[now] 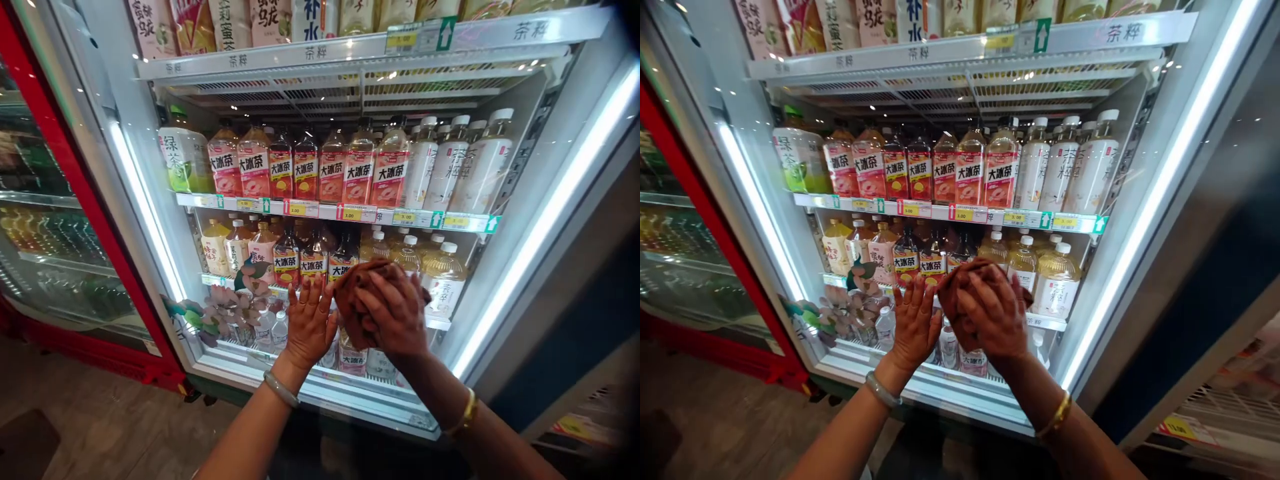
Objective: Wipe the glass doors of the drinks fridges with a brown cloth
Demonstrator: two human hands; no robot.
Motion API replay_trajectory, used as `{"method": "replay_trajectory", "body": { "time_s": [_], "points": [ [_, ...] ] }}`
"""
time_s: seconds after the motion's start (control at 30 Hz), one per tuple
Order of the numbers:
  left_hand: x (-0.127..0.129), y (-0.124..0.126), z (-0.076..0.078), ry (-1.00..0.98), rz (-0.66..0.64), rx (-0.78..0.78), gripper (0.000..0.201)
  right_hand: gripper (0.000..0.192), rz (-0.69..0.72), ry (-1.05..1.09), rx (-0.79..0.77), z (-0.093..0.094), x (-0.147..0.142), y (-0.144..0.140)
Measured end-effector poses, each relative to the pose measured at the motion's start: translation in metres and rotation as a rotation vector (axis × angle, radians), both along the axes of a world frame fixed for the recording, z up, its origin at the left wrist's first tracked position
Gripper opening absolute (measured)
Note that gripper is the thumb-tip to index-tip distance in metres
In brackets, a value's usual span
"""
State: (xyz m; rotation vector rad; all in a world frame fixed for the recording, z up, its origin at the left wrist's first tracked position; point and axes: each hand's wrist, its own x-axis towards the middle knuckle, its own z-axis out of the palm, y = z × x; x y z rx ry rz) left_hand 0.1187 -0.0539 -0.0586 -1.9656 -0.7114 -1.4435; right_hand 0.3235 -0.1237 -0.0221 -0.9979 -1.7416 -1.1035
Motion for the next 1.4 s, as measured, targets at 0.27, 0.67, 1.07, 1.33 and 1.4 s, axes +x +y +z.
{"method": "replay_trajectory", "body": {
  "time_s": [0.27,0.67,1.07,1.33,1.4],
  "points": [
    [0.029,-0.005,-0.002,0.019,-0.027,-0.011,0.078,0.025,-0.08,-0.11,-0.033,-0.052,0.043,-0.02],
    [0.054,-0.004,0.0,-0.009,-0.049,-0.009,0.079,0.028,-0.035,-0.015,0.024,-0.043,0.041,-0.022],
    [0.079,-0.017,0.001,0.025,-0.115,-0.049,0.075,0.029,-0.104,0.142,0.143,-0.021,0.047,-0.015],
    [0.089,-0.024,-0.007,0.082,-0.146,-0.089,0.075,0.021,-0.158,0.135,0.045,-0.067,0.105,-0.05],
    [0.098,-0.028,-0.005,0.081,-0.172,-0.09,0.074,0.028,-0.193,0.243,0.103,-0.052,0.105,-0.043]
  ]
}}
